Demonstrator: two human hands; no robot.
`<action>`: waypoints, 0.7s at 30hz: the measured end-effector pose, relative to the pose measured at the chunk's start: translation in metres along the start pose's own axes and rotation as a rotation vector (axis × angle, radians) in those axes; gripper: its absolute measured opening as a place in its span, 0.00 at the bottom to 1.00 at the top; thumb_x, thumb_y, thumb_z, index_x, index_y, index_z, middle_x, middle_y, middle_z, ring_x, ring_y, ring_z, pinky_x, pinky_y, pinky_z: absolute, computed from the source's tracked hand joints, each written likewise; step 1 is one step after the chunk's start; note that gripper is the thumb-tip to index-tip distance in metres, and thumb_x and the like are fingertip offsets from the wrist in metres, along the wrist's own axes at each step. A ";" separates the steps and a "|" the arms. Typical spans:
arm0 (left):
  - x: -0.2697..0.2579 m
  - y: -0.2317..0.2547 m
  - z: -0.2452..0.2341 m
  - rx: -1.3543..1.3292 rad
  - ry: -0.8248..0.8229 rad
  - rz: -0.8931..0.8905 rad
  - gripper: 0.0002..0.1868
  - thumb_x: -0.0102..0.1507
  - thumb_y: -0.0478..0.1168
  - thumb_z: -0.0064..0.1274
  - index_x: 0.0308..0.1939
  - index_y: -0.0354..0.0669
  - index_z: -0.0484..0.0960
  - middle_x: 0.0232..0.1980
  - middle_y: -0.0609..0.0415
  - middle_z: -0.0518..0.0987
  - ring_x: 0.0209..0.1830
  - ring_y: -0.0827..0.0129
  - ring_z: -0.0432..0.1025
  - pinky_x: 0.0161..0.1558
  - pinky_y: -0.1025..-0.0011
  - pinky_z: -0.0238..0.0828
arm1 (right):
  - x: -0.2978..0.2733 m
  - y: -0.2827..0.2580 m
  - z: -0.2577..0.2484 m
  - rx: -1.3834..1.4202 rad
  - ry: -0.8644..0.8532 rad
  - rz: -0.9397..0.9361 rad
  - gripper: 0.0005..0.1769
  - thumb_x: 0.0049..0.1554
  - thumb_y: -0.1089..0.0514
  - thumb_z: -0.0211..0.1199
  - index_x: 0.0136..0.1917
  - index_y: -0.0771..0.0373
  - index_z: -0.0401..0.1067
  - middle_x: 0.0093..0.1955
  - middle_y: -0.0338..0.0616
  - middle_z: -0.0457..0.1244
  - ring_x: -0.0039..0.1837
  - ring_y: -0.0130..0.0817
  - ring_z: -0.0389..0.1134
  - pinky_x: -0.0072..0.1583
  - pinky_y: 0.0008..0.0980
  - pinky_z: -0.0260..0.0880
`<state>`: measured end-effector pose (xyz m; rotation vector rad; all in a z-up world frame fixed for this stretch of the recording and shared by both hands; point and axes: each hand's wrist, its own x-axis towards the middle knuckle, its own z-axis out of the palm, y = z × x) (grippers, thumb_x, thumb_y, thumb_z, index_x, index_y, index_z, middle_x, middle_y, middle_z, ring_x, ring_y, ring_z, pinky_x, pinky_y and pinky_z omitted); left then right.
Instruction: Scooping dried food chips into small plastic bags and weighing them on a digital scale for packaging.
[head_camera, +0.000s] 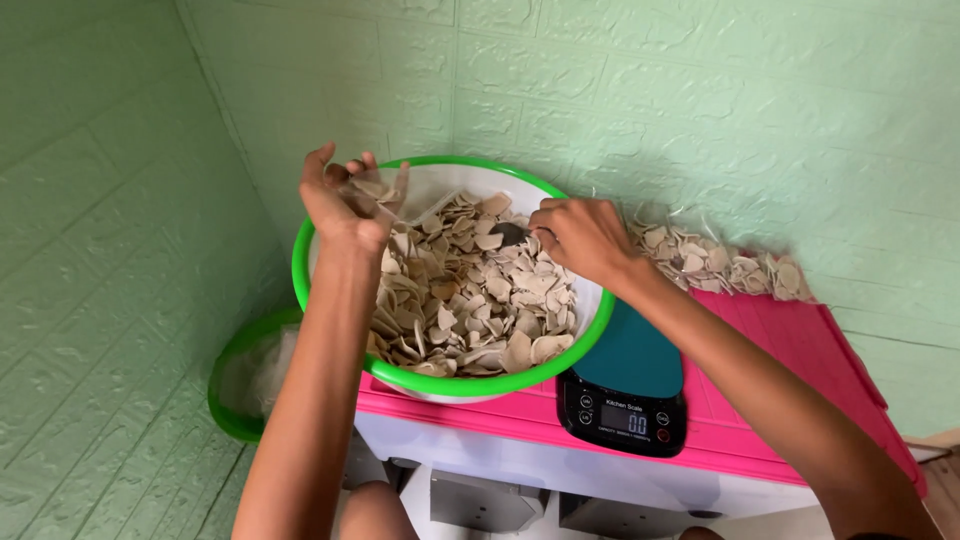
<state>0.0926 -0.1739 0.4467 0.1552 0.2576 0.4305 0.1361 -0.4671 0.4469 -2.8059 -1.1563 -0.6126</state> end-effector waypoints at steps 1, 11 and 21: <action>0.001 0.000 0.000 0.001 -0.002 -0.001 0.20 0.51 0.43 0.62 0.16 0.54 0.63 0.20 0.61 0.70 0.33 0.67 0.77 0.55 0.31 0.72 | -0.001 0.001 -0.001 0.039 -0.003 -0.047 0.06 0.56 0.54 0.61 0.39 0.50 0.77 0.39 0.39 0.69 0.47 0.50 0.73 0.49 0.49 0.73; -0.007 0.001 0.001 0.055 -0.021 0.008 0.19 0.52 0.41 0.60 0.16 0.55 0.63 0.21 0.62 0.68 0.35 0.69 0.77 0.55 0.33 0.75 | 0.007 -0.002 -0.034 0.250 -0.324 -0.028 0.05 0.48 0.50 0.67 0.38 0.44 0.82 0.41 0.36 0.73 0.55 0.51 0.73 0.58 0.51 0.71; -0.007 0.004 0.002 0.062 -0.013 -0.026 0.20 0.52 0.41 0.60 0.15 0.56 0.62 0.21 0.63 0.68 0.33 0.71 0.76 0.53 0.35 0.77 | 0.010 -0.007 -0.014 0.523 -0.571 -0.065 0.03 0.47 0.51 0.70 0.37 0.45 0.83 0.31 0.34 0.72 0.39 0.33 0.73 0.50 0.34 0.72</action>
